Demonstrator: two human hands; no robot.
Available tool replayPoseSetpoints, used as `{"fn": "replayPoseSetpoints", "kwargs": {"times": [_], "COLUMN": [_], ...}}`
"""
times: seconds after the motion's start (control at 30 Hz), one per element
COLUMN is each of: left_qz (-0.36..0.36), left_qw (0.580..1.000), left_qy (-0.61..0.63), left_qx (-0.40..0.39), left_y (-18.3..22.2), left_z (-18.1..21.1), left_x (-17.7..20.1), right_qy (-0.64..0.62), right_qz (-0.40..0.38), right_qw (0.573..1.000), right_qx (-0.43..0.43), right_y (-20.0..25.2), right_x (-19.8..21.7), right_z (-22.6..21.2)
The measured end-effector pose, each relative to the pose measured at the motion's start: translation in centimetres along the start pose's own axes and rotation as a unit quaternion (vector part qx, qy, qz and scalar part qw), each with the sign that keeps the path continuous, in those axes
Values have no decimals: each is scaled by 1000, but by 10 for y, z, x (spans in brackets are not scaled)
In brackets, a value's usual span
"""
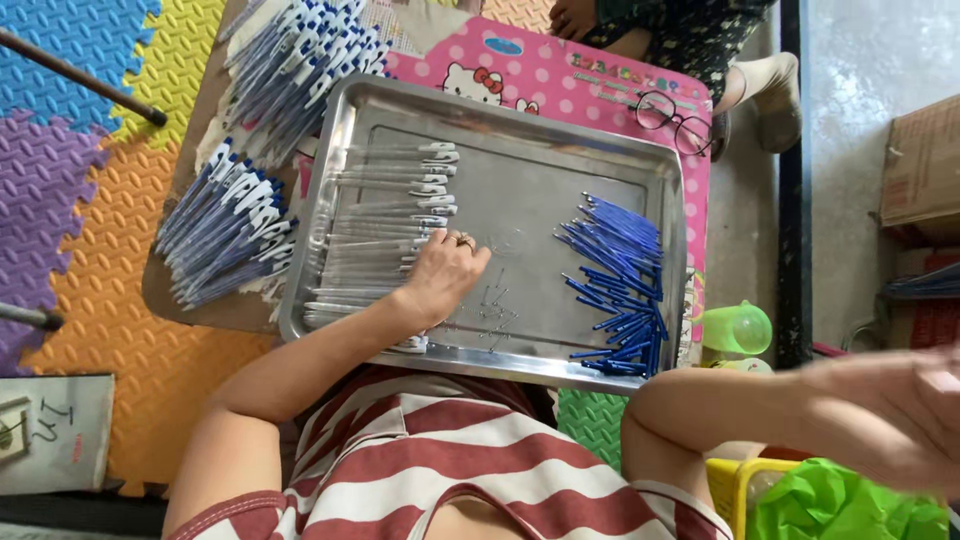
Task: The person assembles pens by inserting blue ink cartridges into white and blue pen barrels on a metal tray.
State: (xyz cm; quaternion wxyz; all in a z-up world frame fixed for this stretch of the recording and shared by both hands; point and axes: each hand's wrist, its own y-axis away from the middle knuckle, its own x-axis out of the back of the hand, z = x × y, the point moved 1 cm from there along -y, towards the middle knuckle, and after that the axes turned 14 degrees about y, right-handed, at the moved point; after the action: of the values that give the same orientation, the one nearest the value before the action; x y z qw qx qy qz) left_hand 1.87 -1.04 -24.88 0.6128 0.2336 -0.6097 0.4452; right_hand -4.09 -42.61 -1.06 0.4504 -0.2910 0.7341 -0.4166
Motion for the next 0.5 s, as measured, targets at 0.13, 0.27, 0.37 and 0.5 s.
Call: {"fn": "replayPoseSetpoints", "kwargs": {"times": [0.13, 0.27, 0.37, 0.5], "left_qz": [-64, -13, -83, -82], "left_qw": [997, 992, 972, 924], "left_qy": [42, 124, 221, 373], "left_qx": [13, -5, 20, 13], "left_y": [-4, -3, -15, -37], "left_z": [1, 2, 2, 6], "left_x": [7, 39, 74, 101], "right_qy": [-194, 290, 379, 419], "right_qz": [-226, -632, -753, -774], "right_qw": [897, 713, 527, 442], "right_qx": [-327, -89, -109, -170], "right_y": [68, 79, 117, 157], "right_x": [51, -154, -130, -83], "right_z": [115, 31, 78, 132]}}
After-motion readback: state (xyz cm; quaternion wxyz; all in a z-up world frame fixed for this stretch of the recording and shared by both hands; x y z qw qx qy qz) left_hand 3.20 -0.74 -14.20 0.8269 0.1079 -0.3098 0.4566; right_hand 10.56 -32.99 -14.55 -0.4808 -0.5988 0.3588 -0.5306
